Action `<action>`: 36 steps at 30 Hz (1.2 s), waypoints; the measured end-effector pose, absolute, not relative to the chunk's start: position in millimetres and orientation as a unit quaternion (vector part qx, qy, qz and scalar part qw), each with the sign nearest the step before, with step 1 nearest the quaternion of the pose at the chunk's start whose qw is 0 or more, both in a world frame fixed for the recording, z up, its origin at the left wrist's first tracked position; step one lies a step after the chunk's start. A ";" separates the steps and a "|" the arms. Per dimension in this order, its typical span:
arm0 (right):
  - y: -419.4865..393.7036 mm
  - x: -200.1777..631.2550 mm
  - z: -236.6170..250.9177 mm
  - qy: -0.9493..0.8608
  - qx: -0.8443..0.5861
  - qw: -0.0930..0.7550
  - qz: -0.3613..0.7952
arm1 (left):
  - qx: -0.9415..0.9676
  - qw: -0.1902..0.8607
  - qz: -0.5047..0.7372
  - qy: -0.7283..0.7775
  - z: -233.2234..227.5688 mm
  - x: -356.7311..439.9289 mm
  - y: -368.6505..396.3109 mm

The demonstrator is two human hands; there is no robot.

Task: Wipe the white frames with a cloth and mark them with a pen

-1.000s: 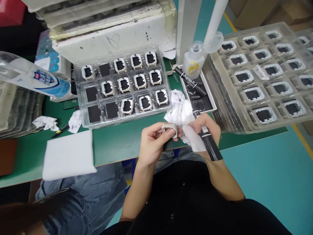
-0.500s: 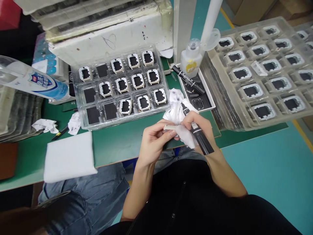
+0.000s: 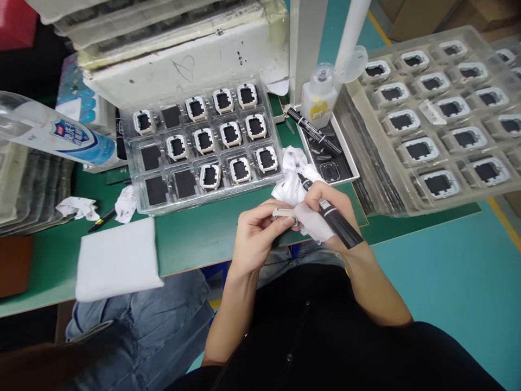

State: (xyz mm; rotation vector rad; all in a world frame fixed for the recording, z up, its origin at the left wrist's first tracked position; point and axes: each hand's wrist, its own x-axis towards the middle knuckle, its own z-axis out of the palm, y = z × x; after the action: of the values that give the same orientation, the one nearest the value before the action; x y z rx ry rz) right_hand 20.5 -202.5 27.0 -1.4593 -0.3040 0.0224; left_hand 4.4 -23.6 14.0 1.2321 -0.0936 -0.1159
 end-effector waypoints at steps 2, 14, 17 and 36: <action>-201.6 19.7 28.6 -0.139 -0.669 0.730 -0.012 | 0.590 0.805 -0.033 -0.048 14.4 4.0 -25.0; -211.4 22.0 23.8 -0.170 -0.662 0.729 -0.024 | 0.616 0.786 -0.008 -0.036 18.3 -2.6 -31.2; -209.3 22.4 27.9 -0.165 -0.648 0.744 -0.001 | 0.609 0.792 -0.004 -0.044 18.3 -3.0 -31.2; -203.9 23.7 29.6 -0.153 -0.696 0.701 -0.033 | 0.705 0.697 0.102 -0.083 17.3 -3.0 -29.8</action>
State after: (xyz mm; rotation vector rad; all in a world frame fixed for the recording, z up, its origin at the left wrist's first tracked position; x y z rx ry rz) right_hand 23.7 -203.9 29.6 -1.5495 -0.3413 -0.0730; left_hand -3.0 -29.8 17.3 1.5728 -0.1856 0.2280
